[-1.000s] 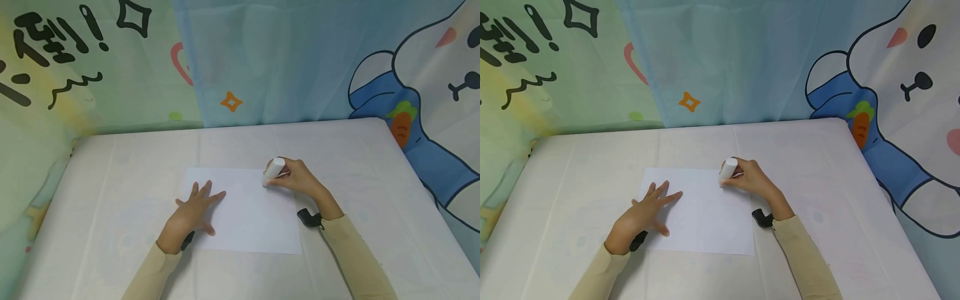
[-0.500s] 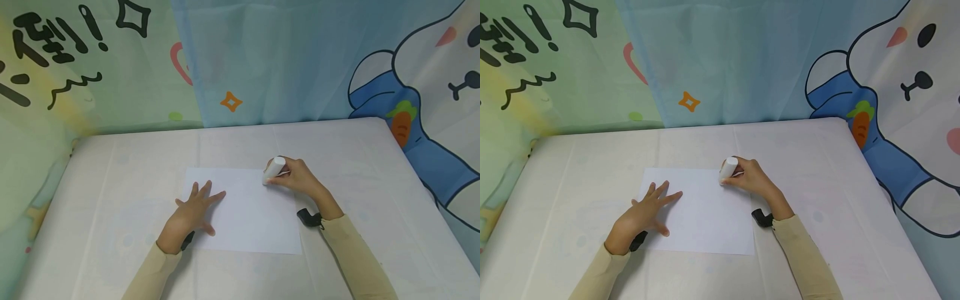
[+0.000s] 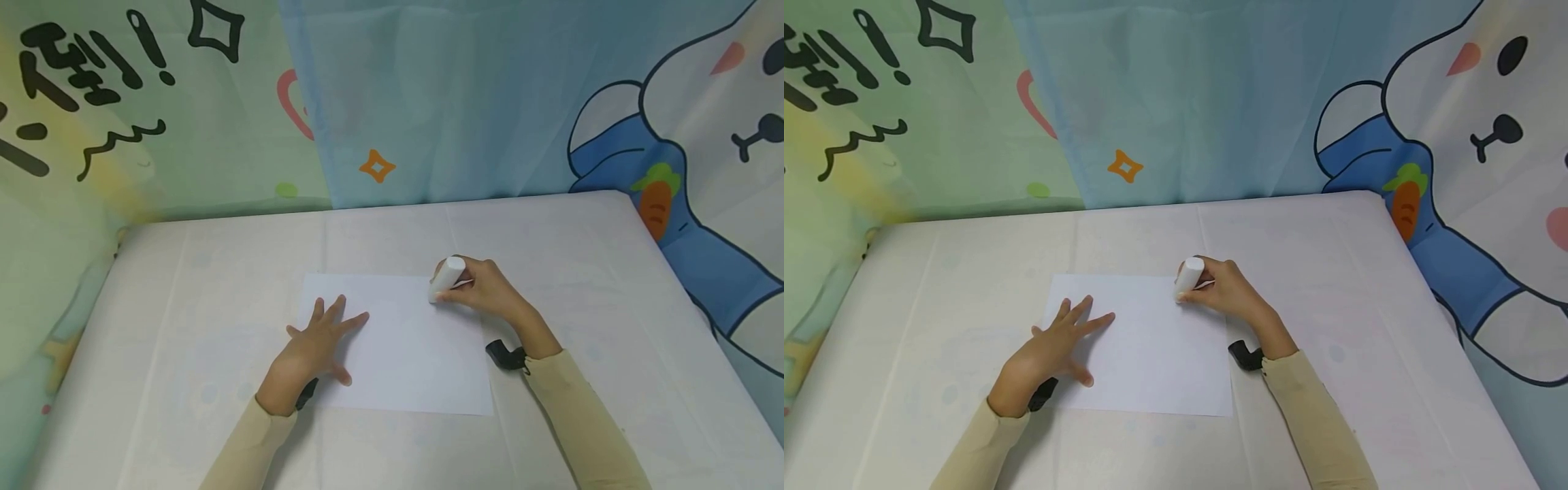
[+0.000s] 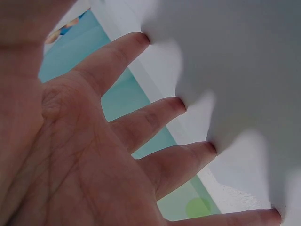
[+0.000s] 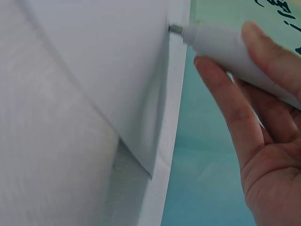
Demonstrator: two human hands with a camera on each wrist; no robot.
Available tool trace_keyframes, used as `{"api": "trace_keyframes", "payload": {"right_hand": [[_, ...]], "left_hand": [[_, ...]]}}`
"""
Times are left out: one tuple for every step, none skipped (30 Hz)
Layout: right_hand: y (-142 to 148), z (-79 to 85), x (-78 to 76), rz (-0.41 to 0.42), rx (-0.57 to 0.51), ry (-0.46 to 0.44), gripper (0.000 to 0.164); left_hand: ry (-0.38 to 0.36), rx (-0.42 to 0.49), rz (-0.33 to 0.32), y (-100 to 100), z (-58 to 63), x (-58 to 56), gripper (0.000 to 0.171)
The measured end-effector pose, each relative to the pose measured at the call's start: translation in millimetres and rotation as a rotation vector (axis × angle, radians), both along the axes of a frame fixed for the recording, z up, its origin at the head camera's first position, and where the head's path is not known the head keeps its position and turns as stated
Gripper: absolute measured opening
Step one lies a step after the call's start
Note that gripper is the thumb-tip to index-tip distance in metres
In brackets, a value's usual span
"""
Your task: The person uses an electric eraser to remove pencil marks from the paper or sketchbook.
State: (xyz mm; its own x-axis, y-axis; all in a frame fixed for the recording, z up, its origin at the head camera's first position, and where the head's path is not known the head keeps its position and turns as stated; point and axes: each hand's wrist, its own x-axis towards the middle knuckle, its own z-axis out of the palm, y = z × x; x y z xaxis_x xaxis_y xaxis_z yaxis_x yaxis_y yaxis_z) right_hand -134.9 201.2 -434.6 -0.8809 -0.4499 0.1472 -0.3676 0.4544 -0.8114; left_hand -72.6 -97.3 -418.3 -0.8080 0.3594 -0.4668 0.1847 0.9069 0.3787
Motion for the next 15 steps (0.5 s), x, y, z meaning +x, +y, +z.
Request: {"api": "trace_keyframes", "payload": {"right_hand": [[0.4,-0.7,-0.4,-0.009,-0.006,0.003,0.037],[0.6,-0.7,-0.5,-0.015,-0.013,0.004,0.037],[0.6,-0.8,-0.8,-0.016,-0.018,0.009,0.037],[0.4,-0.6,-0.9,-0.012,-0.021,0.015,0.037],[0.0,-0.5,-1.0,-0.005,-0.021,0.020,0.037],[-0.6,0.3,-0.8,0.006,-0.023,0.024,0.037],[-1.2,1.0,-0.6,0.016,-0.023,0.027,0.037],[-1.8,1.2,-0.7,0.024,-0.024,0.031,0.037],[-2.3,1.0,-1.0,0.029,-0.021,0.035,0.037],[-2.4,0.7,-1.3,0.025,-0.019,0.034,0.037],[-2.6,0.6,-1.4,0.020,-0.017,0.032,0.037],[-2.6,0.7,-1.5,0.012,-0.017,0.034,0.038],[-2.2,-0.3,-1.9,0.000,-0.017,0.034,0.038],[-1.9,-1.1,-2.4,-0.011,-0.019,0.034,0.038],[-1.7,-1.4,-2.5,-0.021,-0.020,0.034,0.038]], "left_hand": [[-0.001,0.002,0.001,0.1,-0.3,0.0,0.103],[0.000,0.001,0.000,0.1,-0.5,0.1,0.103],[0.000,0.003,0.002,0.0,-0.8,0.2,0.103],[0.000,0.003,0.002,-0.2,-1.3,0.3,0.104],[0.002,0.005,0.002,-0.2,-1.3,0.6,0.104],[0.001,0.006,0.003,-0.3,-1.6,0.6,0.104],[0.001,0.007,0.004,-0.4,-1.8,0.6,0.104],[0.001,0.007,0.004,-0.5,-2.2,0.6,0.105],[0.002,0.009,0.004,-0.4,-2.4,0.5,0.104],[0.003,0.006,0.003,-0.4,-2.5,0.4,0.105],[0.004,0.007,0.002,-0.3,-2.5,0.4,0.104],[0.001,0.006,0.002,-0.3,-2.8,0.2,0.104],[0.002,0.004,0.001,-0.2,-2.8,0.2,0.104],[0.002,0.003,0.001,-0.1,-2.7,0.1,0.104],[0.004,0.002,0.000,-0.1,-2.5,0.1,0.104]]}}
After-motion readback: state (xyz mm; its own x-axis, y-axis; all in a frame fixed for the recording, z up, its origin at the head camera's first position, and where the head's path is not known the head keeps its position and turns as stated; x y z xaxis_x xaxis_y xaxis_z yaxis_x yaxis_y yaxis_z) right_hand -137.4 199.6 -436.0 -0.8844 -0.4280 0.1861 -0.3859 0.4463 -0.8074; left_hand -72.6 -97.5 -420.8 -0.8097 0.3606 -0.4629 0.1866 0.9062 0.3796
